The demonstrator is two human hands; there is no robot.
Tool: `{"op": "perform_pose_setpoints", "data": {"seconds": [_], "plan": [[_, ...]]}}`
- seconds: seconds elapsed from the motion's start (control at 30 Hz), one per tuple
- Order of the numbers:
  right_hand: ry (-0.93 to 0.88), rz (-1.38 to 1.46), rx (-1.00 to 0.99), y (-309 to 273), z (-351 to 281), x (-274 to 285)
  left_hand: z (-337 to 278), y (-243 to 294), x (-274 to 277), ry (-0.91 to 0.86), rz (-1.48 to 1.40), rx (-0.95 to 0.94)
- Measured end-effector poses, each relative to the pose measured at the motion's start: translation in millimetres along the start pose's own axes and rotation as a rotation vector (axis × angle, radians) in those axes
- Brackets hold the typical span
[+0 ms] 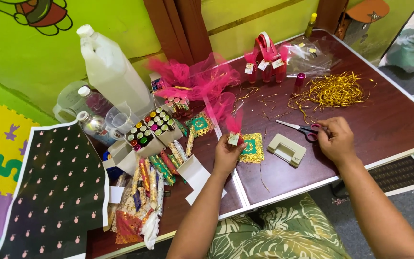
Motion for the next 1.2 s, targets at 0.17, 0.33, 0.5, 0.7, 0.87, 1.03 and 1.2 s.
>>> {"op": "perform_pose_setpoints", "data": {"seconds": [0.17, 0.33, 0.5, 0.7, 0.87, 1.03, 1.2], "plan": [[0.074, 0.131, 0.077, -55, 9, 10, -8, 22, -4, 0.01, 0.091, 0.094], [-0.126, 0.395, -0.106, -112, 29, -31, -2, -18, -6, 0.027, 0.05, -0.041], [-0.581, 0.634, -0.313, -158, 56, -99, 4, -30, -4, 0.019, 0.043, -0.043], [-0.515, 0.86, -0.4, -133, 56, -149, -6, 13, -9, 0.074, 0.013, -0.024], [-0.536, 0.921, -0.424, -128, 53, -159, -1, 7, -9, 0.061, 0.002, -0.019], [-0.506, 0.935, -0.381, -127, 50, -162, 0, 6, -6, 0.058, 0.024, -0.043], [-0.475, 0.956, -0.384, -132, 48, -160, -1, 9, -5, 0.024, 0.087, -0.126]]}}
Point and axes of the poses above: each hand's wrist, its own z-axis towards the middle knuckle, its own x-axis out of the back of the hand, y = z × x, the point moved 5 cm from there along z, towards the middle knuckle, and after that the axes turned 9 degrees about z, right-handed, at the moved point
